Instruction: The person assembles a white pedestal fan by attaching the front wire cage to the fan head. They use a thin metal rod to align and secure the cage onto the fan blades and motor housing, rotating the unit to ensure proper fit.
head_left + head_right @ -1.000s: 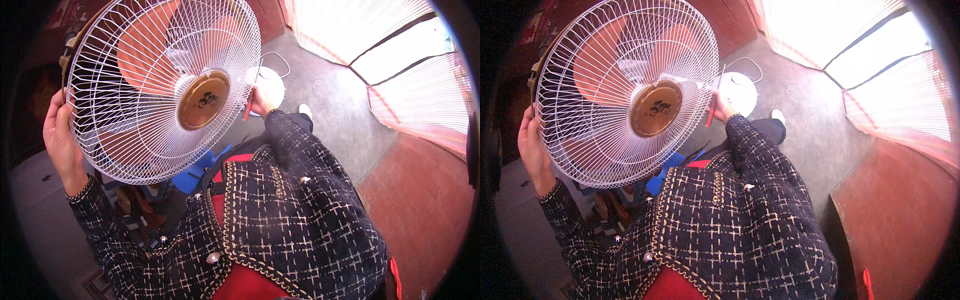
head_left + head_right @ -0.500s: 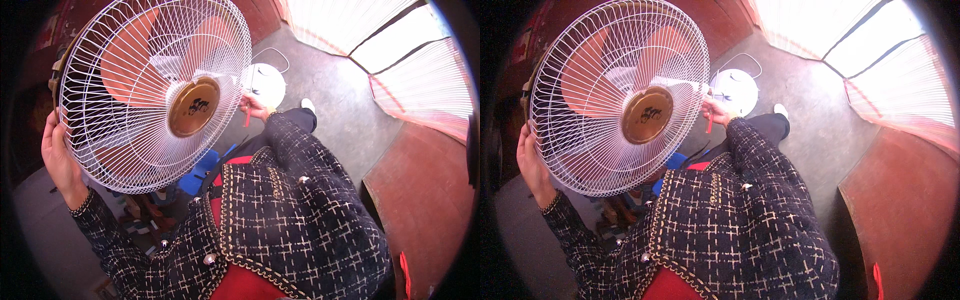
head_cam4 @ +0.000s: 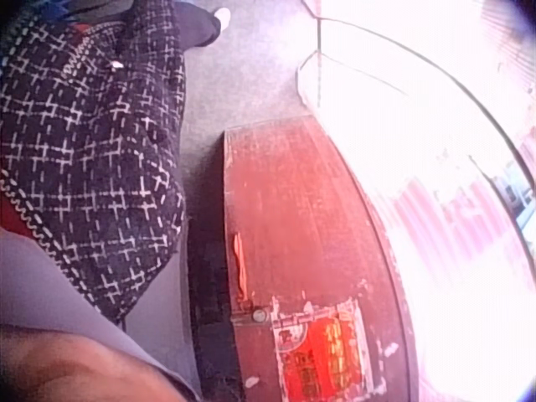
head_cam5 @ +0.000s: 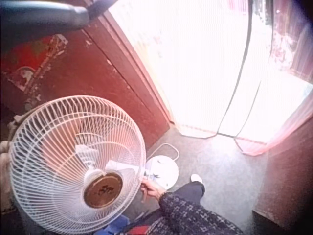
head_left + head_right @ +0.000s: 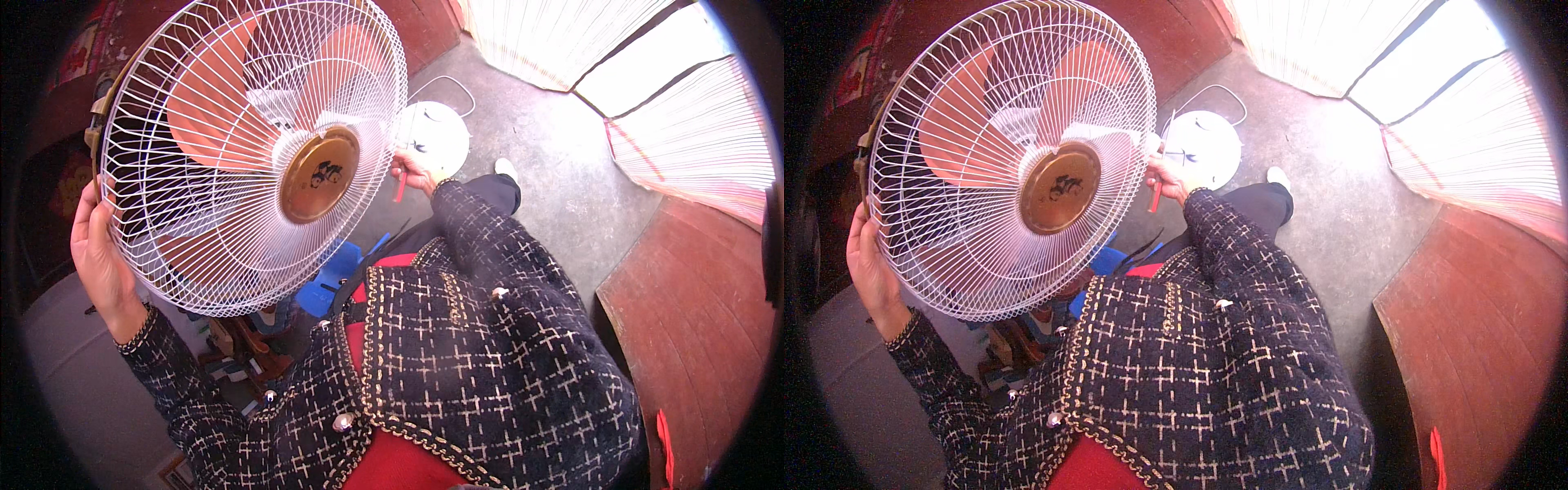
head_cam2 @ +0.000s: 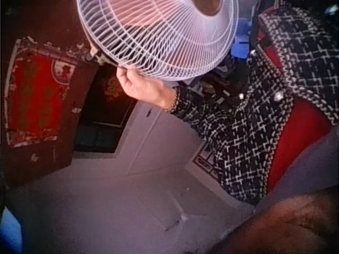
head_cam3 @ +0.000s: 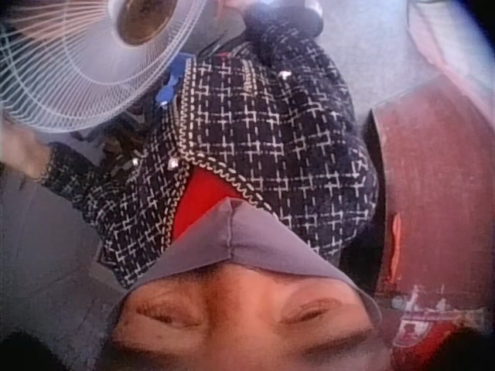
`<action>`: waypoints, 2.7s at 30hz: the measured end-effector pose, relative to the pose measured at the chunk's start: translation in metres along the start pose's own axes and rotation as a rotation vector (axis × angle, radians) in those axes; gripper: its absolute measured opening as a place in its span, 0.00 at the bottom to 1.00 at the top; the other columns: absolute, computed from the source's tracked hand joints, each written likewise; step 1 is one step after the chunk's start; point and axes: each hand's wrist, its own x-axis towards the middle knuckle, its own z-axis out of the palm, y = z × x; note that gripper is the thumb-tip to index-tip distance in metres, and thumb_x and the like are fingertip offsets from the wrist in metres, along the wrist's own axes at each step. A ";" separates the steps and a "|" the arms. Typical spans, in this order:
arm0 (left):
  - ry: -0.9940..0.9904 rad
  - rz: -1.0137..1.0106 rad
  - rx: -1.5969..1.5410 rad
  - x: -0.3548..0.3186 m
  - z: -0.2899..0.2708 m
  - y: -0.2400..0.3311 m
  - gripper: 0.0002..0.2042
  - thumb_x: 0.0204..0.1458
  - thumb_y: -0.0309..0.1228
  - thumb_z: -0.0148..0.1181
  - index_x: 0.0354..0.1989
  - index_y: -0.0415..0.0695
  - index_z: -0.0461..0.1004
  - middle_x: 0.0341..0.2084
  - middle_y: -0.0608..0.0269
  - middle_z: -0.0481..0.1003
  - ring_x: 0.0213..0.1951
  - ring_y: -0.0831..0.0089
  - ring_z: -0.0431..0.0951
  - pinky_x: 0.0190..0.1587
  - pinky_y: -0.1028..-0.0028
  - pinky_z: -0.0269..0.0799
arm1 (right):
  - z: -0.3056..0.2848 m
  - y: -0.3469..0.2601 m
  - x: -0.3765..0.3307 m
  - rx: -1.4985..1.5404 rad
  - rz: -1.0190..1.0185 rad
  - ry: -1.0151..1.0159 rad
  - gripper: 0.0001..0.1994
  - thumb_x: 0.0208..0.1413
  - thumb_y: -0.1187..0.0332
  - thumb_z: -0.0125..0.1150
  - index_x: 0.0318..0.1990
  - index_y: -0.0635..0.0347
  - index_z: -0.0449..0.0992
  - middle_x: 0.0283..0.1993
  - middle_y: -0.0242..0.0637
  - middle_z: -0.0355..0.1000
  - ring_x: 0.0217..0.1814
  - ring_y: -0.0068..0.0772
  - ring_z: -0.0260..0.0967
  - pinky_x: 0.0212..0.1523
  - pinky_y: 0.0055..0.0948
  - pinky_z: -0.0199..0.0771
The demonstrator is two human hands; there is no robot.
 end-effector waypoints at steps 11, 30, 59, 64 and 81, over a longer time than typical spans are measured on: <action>0.039 -0.024 0.054 -0.009 -0.010 0.006 0.15 0.59 0.22 0.50 0.53 0.32 0.68 0.46 0.57 0.76 0.44 0.78 0.76 0.48 0.79 0.71 | 0.033 -0.005 -0.034 -0.030 0.014 -0.060 0.11 0.59 0.72 0.57 0.48 0.51 0.69 0.30 0.19 0.65 0.24 0.13 0.58 0.20 0.18 0.59; 0.006 -0.057 0.007 -0.011 -0.008 0.016 0.14 0.59 0.23 0.49 0.52 0.32 0.69 0.43 0.57 0.76 0.42 0.76 0.77 0.47 0.78 0.73 | 0.058 -0.016 -0.053 -0.117 0.049 -0.074 0.09 0.61 0.67 0.57 0.48 0.52 0.72 0.33 0.18 0.70 0.26 0.09 0.59 0.20 0.14 0.57; -0.001 -0.045 0.062 -0.013 -0.007 0.015 0.14 0.59 0.24 0.50 0.52 0.32 0.68 0.44 0.57 0.76 0.45 0.76 0.76 0.50 0.77 0.70 | 0.086 -0.019 -0.055 -0.454 -0.034 0.155 0.09 0.61 0.62 0.56 0.45 0.54 0.72 0.31 0.22 0.67 0.27 0.14 0.60 0.18 0.14 0.57; -0.084 -0.071 0.047 -0.016 0.003 0.014 0.14 0.60 0.26 0.49 0.52 0.34 0.68 0.46 0.57 0.74 0.48 0.75 0.74 0.53 0.75 0.67 | 0.095 -0.016 -0.054 -0.460 -0.147 0.257 0.02 0.58 0.75 0.51 0.37 0.60 0.69 0.25 0.26 0.62 0.22 0.18 0.58 0.18 0.19 0.59; -0.009 0.172 0.245 -0.023 0.029 -0.001 0.16 0.60 0.27 0.50 0.56 0.37 0.69 0.50 0.58 0.73 0.53 0.74 0.71 0.57 0.76 0.64 | 0.065 -0.020 -0.036 -0.617 -0.175 0.331 0.06 0.51 0.81 0.42 0.30 0.63 0.68 0.23 0.33 0.62 0.18 0.25 0.56 0.18 0.26 0.61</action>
